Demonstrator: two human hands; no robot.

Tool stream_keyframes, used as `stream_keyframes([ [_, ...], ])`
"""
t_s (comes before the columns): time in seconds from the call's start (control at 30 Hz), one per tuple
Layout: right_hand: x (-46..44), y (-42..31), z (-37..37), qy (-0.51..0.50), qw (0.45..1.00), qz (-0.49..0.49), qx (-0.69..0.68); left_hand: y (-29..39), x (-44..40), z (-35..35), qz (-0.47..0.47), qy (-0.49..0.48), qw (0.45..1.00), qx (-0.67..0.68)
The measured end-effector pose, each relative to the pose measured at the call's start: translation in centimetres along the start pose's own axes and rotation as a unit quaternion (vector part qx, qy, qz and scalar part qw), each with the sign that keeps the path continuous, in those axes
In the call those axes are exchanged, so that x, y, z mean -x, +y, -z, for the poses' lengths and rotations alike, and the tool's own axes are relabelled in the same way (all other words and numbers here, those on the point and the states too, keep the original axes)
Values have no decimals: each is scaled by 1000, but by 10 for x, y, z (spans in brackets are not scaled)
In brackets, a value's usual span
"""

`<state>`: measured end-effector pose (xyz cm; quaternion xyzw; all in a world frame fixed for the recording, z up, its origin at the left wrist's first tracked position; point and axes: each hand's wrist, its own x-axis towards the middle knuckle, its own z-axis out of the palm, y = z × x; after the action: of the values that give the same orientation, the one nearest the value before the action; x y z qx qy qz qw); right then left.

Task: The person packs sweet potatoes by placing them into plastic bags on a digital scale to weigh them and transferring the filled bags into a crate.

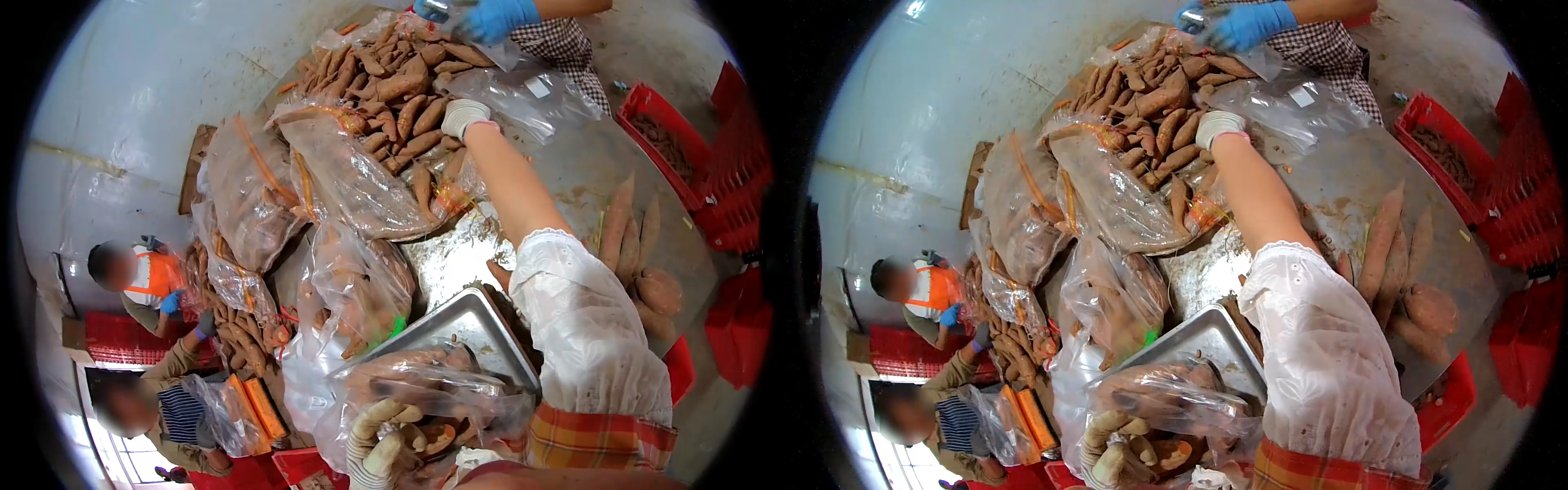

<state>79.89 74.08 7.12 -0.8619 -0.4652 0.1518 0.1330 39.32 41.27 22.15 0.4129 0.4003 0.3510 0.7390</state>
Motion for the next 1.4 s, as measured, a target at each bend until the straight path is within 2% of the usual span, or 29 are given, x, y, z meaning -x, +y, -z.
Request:
stream_keyframes([
  [0.07, 3, 15, 13, -59, 996, -12, -73, 3, -2, -2, 8, 12, 1000, 1],
  [0.1, 3, 25, -4, 127, 991, 14, 44, 3, -2, -3, 19, 23, 1000, 0],
  [0.13, 2, 35, -13, 128, 991, 16, 45, 1, -2, -2, 17, 24, 1000, 1],
  [0.2, 0, 50, -26, 218, 976, -3, -2, -3, 0, 1, 31, 30, 999, 24],
  [0.23, -2, 58, -28, 215, 976, -1, -5, 0, 0, 0, 31, 34, 999, 22],
  [0.3, -5, 68, -21, 132, 981, -11, -145, 7, -3, -8, 21, 27, 999, 8],
  [0.4, -8, 77, -28, 156, 973, -23, -169, 4, -3, -5, 18, 20, 999, 24],
  [0.43, -12, 80, -31, 152, 958, -49, -236, 2, -3, -3, 21, 21, 999, 25],
  [0.47, -13, 86, -33, 151, 960, -51, -231, 0, -3, 1, 18, 20, 999, 28],
  [0.53, -7, 96, -27, 91, 975, 16, -201, 3, -5, -5, 17, 10, 999, 32],
  [0.57, -8, 97, -21, 46, 978, -7, -205, 7, -6, -10, 21, 21, 999, 19],
  [0.6, -5, 90, -19, 51, 977, -7, -207, 10, -8, -15, 22, 34, 999, 5],
  [0.67, -1, 74, -24, 181, 969, -38, -164, 5, -9, -9, 12, 24, 1000, 7],
  [0.73, 4, 65, -20, 168, 971, -12, -172, 6, -11, -9, 5, 21, 1000, 4],
  [0.8, 5, 56, -17, 55, 993, -40, -101, 8, -10, -12, 43, 91, 994, 32],
  [0.83, 10, 55, -13, 48, 982, -61, -174, 8, -8, -14, 49, 106, 992, 43],
  [0.87, 9, 56, -18, 42, 982, -59, -172, 7, -7, -15, 51, 111, 991, 45],
  [0.93, 9, 71, -29, 149, 940, -46, -302, 4, -7, -14, 27, 96, 995, -6],
  [0.97, 27, 73, -19, 167, 920, 4, -355, 2, -7, -15, 14, 86, 996, -29],
  [1.0, 46, 76, -8, 167, 922, 4, -348, 2, -7, -16, 16, 84, 996, -21],
  [1.03, 70, 81, 4, 87, 866, -29, -492, 3, -7, -17, 2, 95, 995, -17],
  [1.07, 99, 80, 16, 2, 781, -62, -621, 4, -6, -20, -12, 110, 994, -13],
  [1.13, 135, 93, 18, -85, 677, 36, -730, 6, -9, -31, -32, 126, 991, -39],
  [1.2, 207, 87, 48, -126, 638, 158, -743, 13, -8, -36, 2, 104, 994, -21],
  [1.3, 281, 73, 75, -205, 579, 181, -768, 11, -14, -43, -27, 34, 999, -33],
  [1.4, 334, 60, 98, -274, 599, 234, -715, 20, -10, -68, 1, 17, 1000, -24],
])
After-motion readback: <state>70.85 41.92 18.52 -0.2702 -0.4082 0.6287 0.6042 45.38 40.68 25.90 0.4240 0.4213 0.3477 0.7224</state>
